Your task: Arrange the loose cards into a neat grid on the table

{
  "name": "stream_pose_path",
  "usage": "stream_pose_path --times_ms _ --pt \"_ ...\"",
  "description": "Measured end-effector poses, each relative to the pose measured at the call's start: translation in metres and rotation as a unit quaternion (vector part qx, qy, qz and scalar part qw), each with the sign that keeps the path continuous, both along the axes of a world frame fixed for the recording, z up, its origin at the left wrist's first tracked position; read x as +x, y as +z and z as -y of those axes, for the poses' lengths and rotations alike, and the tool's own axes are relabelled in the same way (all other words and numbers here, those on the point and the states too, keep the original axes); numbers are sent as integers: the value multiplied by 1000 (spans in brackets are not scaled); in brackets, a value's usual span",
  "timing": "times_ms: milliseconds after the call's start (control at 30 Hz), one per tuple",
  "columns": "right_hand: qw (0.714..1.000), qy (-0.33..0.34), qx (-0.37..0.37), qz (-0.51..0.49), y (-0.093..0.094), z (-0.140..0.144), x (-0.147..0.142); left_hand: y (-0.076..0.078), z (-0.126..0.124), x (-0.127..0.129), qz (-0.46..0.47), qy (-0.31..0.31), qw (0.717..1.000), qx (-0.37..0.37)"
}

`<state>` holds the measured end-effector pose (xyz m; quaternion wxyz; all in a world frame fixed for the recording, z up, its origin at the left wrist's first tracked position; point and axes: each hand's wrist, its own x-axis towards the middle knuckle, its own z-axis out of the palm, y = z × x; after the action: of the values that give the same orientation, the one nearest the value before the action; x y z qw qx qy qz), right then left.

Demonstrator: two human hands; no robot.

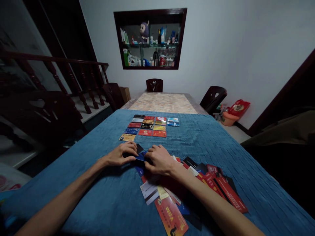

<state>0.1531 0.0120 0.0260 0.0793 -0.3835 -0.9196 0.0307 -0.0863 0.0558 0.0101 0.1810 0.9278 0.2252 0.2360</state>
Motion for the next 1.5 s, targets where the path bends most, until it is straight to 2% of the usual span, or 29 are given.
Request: stream_pose_path --times_ms 167,467,900,1033,1133,1300,1500 --pt "999 3 -4 -49 -7 -11 6 -3 -4 2 53 35 998 -17" --pt "994 -56 -36 -88 -22 -23 13 -14 -9 7 63 105 992 -10" --pt "987 -87 -52 -125 -23 -22 14 -16 -8 8 68 115 991 -15" --pt "978 -101 -38 -181 -24 -24 17 -13 -7 8 69 115 991 -19" --pt "959 -105 -31 -260 -23 -28 19 -12 -6 8 69 108 992 -20" --pt "930 -96 9 -355 -23 -31 20 -13 -3 13 74 103 992 -12" --pt "936 -85 62 -335 -24 -28 16 -14 5 23 61 84 995 17"
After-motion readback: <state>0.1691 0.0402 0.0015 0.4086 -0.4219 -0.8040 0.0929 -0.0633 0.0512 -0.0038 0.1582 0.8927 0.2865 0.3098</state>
